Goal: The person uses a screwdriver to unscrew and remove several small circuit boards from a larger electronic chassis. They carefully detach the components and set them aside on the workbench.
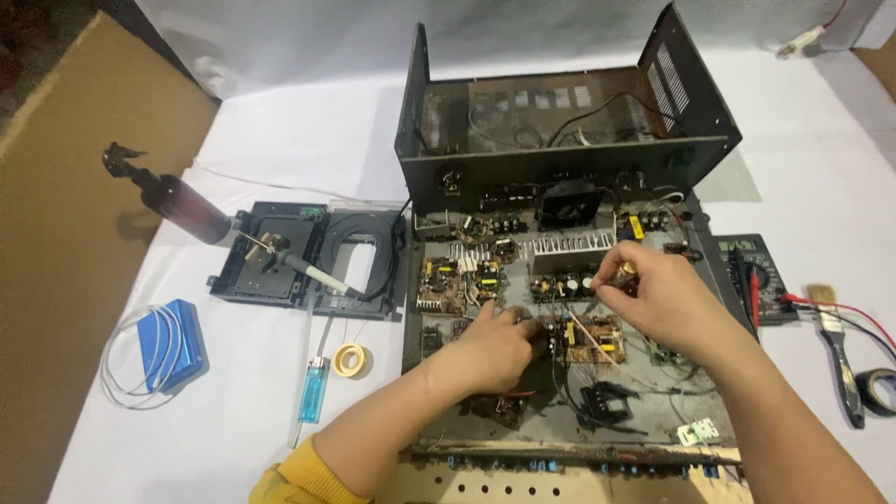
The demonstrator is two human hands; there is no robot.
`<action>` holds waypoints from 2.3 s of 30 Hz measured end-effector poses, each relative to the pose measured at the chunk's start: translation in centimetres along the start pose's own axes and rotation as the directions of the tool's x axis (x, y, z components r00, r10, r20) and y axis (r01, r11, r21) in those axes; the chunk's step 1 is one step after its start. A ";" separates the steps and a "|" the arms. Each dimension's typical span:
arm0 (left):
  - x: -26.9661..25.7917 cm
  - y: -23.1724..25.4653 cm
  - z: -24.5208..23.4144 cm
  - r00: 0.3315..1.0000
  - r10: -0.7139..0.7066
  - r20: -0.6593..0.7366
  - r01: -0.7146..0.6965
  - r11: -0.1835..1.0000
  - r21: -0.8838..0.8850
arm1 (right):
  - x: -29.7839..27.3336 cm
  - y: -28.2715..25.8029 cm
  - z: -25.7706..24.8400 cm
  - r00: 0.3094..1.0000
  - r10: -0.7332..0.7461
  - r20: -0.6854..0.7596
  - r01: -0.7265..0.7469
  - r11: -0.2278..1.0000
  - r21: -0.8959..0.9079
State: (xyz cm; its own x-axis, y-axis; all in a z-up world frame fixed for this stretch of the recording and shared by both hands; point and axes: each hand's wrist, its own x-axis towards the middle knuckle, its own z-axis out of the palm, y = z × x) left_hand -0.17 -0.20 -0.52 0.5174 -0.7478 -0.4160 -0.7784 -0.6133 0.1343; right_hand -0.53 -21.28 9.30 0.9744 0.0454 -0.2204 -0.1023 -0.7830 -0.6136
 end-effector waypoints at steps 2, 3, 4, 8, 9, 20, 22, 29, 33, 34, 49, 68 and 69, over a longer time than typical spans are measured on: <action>-0.4 0.0 -0.4 1.000 0.019 0.003 -0.019 1.000 -0.012 | 0.0 1.7 1.3 1.000 0.021 -0.015 -0.021 0.999 -0.036; -0.6 0.0 -0.6 1.000 0.026 0.002 -0.026 0.999 -0.023 | 0.1 2.5 1.9 0.999 0.028 -0.028 -0.030 0.997 -0.074; 0.3 -0.5 0.5 1.000 0.026 -0.003 -0.026 0.999 -0.031 | 0.2 2.8 2.2 0.999 0.029 -0.025 -0.031 0.996 -0.082; 1.8 -1.2 2.8 0.997 0.036 -0.061 -0.038 0.999 -0.031 | -0.4 3.9 3.9 0.989 0.030 -0.146 -0.042 0.996 -0.080; 1.7 -1.2 2.8 0.997 0.044 -0.060 -0.046 0.999 -0.028 | -0.7 4.1 4.2 0.986 0.054 -0.159 -0.065 0.996 -0.064; 0.4 -0.5 -0.4 0.992 -0.002 0.123 0.007 0.999 -0.046 | -0.7 2.2 4.3 0.980 0.186 -0.072 -0.192 0.978 -0.078; 0.5 -0.5 -0.4 0.991 -0.001 0.131 0.008 0.999 -0.048 | -0.5 2.4 4.3 0.978 0.201 -0.060 -0.205 0.976 -0.076; 1.3 -0.9 0.8 0.994 0.002 0.107 0.000 1.000 -0.018 | -0.1 3.0 4.8 0.981 0.163 -0.103 -0.173 0.980 -0.097; 1.1 -0.8 0.6 0.994 0.003 0.105 0.001 0.999 -0.044 | -0.5 2.3 4.7 0.976 0.204 -0.082 -0.209 0.976 -0.059; 1.1 -0.8 0.5 0.995 0.004 0.104 0.001 0.999 -0.044 | -0.5 2.4 4.7 0.976 0.204 -0.083 -0.209 0.976 -0.060; 2.0 -1.5 3.1 0.999 0.032 -0.041 -0.032 0.999 -0.011 | 0.7 5.8 6.0 0.975 -0.040 -0.220 0.014 0.993 -0.115; 2.6 1.3 -1.0 0.974 -0.034 0.226 -0.014 0.979 0.205 | -1.3 5.6 2.9 0.991 -0.130 -0.034 0.125 0.986 -0.107; 2.7 1.5 -0.7 0.973 -0.032 0.231 -0.021 0.975 0.223 | -1.2 5.7 3.1 0.989 -0.146 0.004 0.146 0.981 -0.127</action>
State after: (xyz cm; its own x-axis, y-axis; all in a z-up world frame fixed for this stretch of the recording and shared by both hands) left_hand 0.37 -3.34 -0.80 0.4462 -0.6489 -0.6163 -0.8486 -0.5255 -0.0612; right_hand -2.89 -23.86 3.73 0.9781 0.1617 -0.1309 0.0669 -0.8404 -0.5378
